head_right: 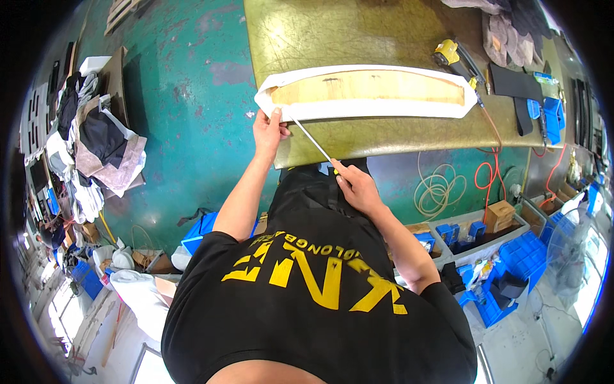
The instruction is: The recorder is assembling and finishing padded furniture panels using a pneumatic staple gun, a screwdriver, and a pencil.
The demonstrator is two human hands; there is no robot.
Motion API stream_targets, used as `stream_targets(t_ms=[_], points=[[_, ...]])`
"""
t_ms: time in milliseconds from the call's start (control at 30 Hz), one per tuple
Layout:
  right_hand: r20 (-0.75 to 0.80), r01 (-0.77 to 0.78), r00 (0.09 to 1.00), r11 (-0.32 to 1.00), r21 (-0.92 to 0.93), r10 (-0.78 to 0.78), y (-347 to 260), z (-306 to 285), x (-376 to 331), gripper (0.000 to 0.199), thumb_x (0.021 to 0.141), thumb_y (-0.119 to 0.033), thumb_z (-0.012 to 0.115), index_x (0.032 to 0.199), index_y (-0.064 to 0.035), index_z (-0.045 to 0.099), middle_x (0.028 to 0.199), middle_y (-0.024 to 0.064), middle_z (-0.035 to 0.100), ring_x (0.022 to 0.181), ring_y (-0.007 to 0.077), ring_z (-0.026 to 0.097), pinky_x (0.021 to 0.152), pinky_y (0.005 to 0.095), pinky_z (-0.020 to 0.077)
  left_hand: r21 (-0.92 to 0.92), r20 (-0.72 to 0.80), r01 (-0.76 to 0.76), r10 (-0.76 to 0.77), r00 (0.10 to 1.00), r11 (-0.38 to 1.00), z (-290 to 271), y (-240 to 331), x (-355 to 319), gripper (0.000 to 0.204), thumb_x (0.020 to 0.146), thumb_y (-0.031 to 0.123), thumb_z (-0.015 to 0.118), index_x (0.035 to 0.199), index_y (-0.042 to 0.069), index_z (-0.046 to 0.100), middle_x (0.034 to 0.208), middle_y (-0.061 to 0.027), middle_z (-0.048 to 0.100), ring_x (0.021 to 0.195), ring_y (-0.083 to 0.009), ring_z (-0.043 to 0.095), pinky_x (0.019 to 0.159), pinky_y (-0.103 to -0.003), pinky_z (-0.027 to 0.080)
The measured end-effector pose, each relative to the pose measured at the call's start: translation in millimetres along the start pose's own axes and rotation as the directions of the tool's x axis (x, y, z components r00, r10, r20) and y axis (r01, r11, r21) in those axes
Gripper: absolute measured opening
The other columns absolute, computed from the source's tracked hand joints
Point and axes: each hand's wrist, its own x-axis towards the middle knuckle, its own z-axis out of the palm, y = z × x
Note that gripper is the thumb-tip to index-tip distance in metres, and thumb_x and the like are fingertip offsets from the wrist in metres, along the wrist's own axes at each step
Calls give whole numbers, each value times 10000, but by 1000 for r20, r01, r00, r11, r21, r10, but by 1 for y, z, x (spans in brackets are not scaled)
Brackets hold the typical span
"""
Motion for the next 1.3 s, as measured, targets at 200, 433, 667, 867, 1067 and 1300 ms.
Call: stream_targets(t_ms=[200, 433, 667, 867, 1067, 1300], points=[[-42, 10, 999, 1000, 13, -9, -3, 5, 3, 498, 975, -61, 627, 1470, -108, 591, 824, 151, 556, 768, 335, 586, 725, 397, 490, 25, 1, 5, -5, 1000, 1000, 0, 4, -2, 326, 1042, 319, 665, 1213, 57, 576, 840, -55, 657, 543, -94, 618, 496, -248, 515], [-2, -8, 1000, 1000, 26, 8, -2, 1, -3, 490, 980, -66, 621, 1468, -95, 588, 854, 160, 591, 784, 323, 603, 736, 391, 494, 49, 6, 4, -5, 1000, 999, 0, 4, -2, 313, 1046, 315, 655, 1199, 55, 575, 835, -57, 656, 545, -92, 618, 492, -250, 517], [5, 13, 1000, 1000, 11, -13, -3, 4, 1, 481, 985, -64, 616, 1465, -87, 590, 861, 164, 594, 798, 333, 610, 755, 399, 503, 27, 9, -13, 12, 1000, 1000, 0, 2, -1, 315, 1042, 311, 657, 1208, 56, 574, 833, -56, 658, 540, -94, 619, 488, -252, 520], [0, 13, 1000, 1000, 17, -13, -5, 4, 1, 480, 984, -61, 618, 1463, -79, 589, 859, 166, 596, 803, 332, 613, 761, 403, 507, 47, 10, -1, 1, 1000, 999, -1, 3, -2, 327, 1040, 312, 659, 1221, 56, 567, 832, -60, 658, 540, -98, 621, 487, -254, 521], [4, 1, 1000, 1000, 6, -1, -5, 2, -1, 491, 982, -59, 621, 1471, -88, 585, 858, 164, 596, 795, 332, 612, 754, 398, 506, 60, 10, 4, -4, 1000, 998, -1, 2, -1, 331, 1042, 323, 657, 1219, 58, 565, 830, -59, 653, 540, -98, 620, 488, -253, 517], [-4, -66, 998, 998, -6, 66, -10, 9, 0, 489, 999, -86, 609, 1484, -139, 582, 869, 158, 589, 802, 347, 615, 743, 418, 508, 60, 17, 2, -3, 1000, 998, -2, 3, -1, 331, 1044, 320, 654, 1225, 57, 565, 822, -54, 646, 535, -95, 610, 490, -250, 513]])
